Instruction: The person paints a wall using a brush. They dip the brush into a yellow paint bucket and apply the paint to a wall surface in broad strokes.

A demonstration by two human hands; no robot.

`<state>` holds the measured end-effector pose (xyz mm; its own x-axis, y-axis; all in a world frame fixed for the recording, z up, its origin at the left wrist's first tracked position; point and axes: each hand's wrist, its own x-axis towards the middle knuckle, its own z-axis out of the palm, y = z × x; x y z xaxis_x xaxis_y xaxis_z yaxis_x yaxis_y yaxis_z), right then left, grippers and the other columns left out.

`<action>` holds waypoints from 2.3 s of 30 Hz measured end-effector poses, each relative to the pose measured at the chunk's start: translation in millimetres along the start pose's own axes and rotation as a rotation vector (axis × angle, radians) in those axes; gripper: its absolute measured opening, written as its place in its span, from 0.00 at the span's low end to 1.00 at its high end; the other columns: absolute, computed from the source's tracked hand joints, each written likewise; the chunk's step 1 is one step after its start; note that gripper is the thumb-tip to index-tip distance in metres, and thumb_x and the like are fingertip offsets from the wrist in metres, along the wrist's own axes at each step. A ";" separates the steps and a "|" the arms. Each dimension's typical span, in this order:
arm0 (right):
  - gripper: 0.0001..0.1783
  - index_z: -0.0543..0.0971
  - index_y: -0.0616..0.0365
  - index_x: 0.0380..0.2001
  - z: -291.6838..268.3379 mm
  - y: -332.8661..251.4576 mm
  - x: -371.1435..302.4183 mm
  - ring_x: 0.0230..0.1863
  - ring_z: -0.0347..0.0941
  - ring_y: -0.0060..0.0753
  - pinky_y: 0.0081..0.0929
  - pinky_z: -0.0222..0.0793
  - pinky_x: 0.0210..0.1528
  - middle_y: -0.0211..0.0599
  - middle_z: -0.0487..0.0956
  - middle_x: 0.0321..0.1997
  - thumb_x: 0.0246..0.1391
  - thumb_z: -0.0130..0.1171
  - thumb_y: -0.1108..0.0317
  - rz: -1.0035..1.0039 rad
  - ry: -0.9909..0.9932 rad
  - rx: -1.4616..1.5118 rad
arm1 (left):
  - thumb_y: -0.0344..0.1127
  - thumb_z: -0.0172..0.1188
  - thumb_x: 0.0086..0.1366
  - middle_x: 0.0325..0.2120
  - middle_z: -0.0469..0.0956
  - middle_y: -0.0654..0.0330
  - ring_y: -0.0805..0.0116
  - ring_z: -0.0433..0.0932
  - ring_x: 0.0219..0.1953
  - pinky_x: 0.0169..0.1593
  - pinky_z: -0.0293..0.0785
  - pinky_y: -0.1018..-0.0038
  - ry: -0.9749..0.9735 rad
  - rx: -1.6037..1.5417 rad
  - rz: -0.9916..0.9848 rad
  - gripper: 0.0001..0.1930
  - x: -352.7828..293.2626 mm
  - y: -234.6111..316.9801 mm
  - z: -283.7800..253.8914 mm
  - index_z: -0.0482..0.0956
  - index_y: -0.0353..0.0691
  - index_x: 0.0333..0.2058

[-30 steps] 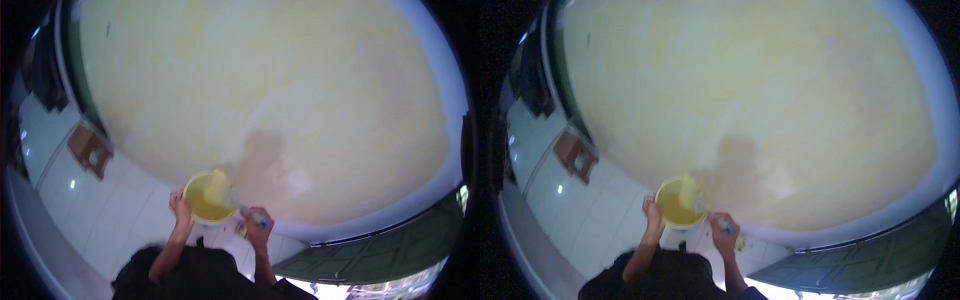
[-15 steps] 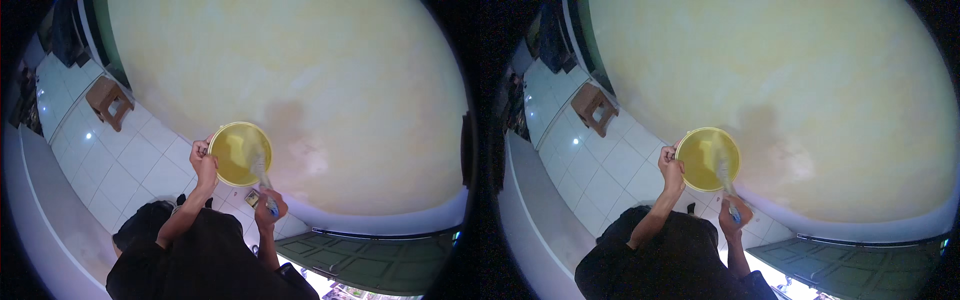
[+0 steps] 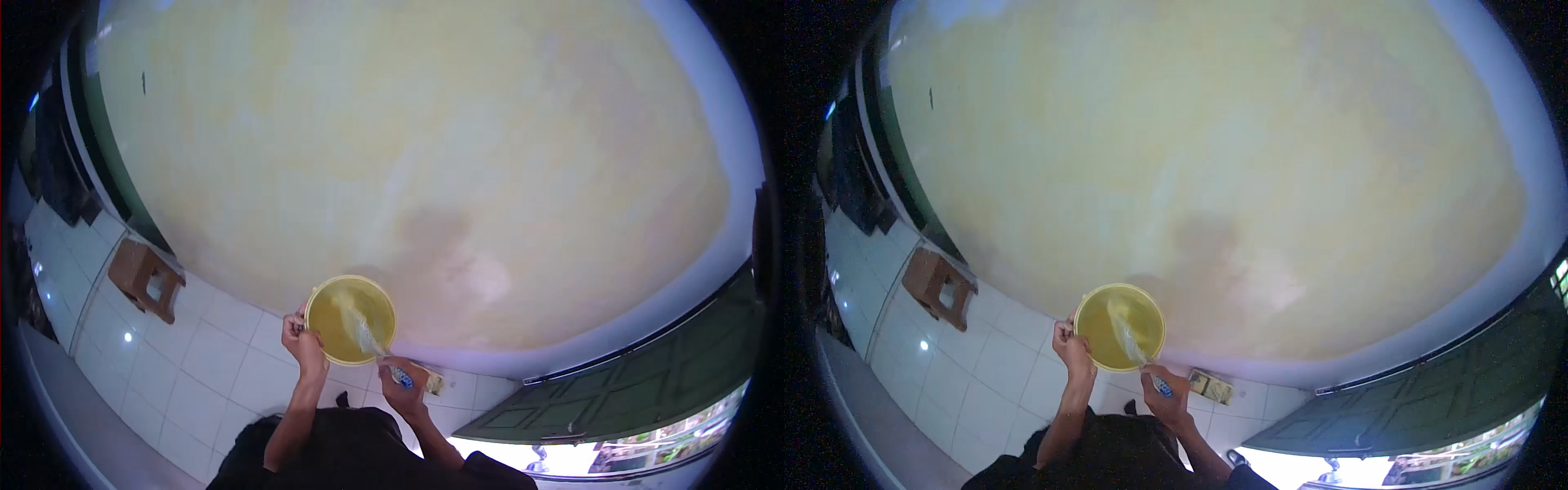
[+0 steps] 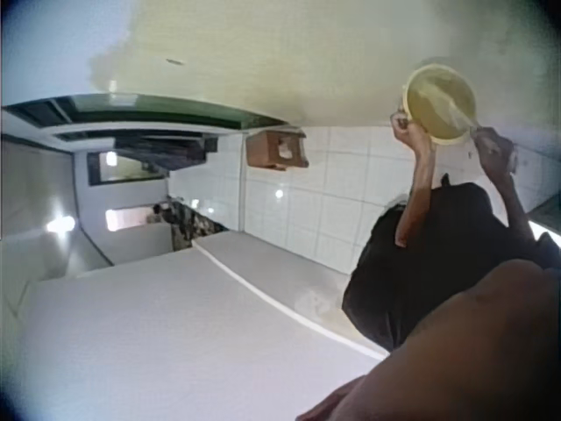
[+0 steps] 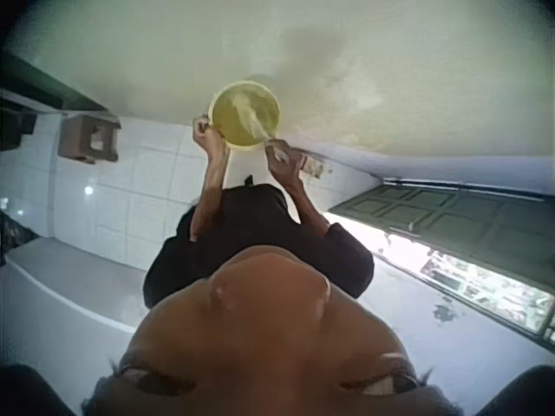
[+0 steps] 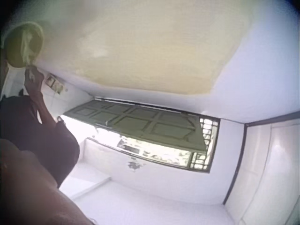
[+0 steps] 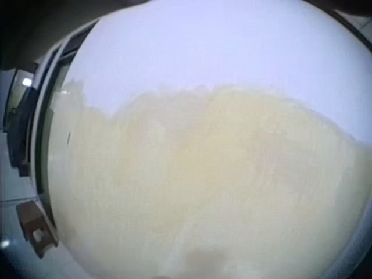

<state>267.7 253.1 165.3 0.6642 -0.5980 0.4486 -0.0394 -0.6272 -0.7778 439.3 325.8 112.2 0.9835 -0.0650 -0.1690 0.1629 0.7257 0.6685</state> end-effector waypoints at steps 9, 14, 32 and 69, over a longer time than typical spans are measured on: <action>0.10 0.82 0.58 0.36 -51.3 -11.4 71.7 0.34 0.80 0.29 0.25 0.75 0.38 0.43 0.83 0.36 0.48 0.63 0.76 -0.008 -0.279 0.157 | 0.12 0.32 0.43 0.30 0.74 0.52 0.69 0.68 0.22 0.24 0.66 0.75 0.118 -0.031 -0.115 0.14 34.2 -28.5 -30.9 0.59 0.41 0.22; 0.10 0.82 0.60 0.34 -159.5 -30.7 216.9 0.41 0.78 0.26 0.22 0.72 0.45 0.39 0.82 0.37 0.47 0.60 0.81 -0.196 -0.038 0.130 | 0.23 0.38 0.55 0.15 0.64 0.61 0.72 0.62 0.15 0.19 0.60 0.77 0.034 -0.035 -0.321 0.09 40.2 -29.6 -53.0 0.60 0.45 0.19; 0.23 0.80 0.52 0.40 -252.8 -102.2 492.9 0.42 0.77 0.46 0.34 0.75 0.43 0.46 0.77 0.49 0.36 0.61 0.82 -1.063 0.388 -1.038 | 0.25 0.36 0.57 0.28 0.75 0.52 0.67 0.68 0.19 0.23 0.70 0.74 0.245 0.089 -0.166 0.05 56.3 -55.4 -94.3 0.61 0.40 0.24; 0.03 0.78 0.61 0.24 -285.0 -297.3 473.9 0.24 0.63 0.18 0.22 0.61 0.28 0.26 0.73 0.20 0.46 0.57 0.79 -0.816 0.462 -0.782 | 0.25 0.36 0.58 0.18 0.73 0.55 0.70 0.67 0.13 0.19 0.66 0.76 0.106 0.097 -0.342 0.09 53.0 -46.3 -107.4 0.64 0.41 0.22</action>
<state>381.5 14.0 734.6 0.3829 0.0907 0.9193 -0.2792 -0.9373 0.2088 475.4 362.3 -5.6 0.8583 -0.2174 -0.4649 0.4921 0.6055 0.6255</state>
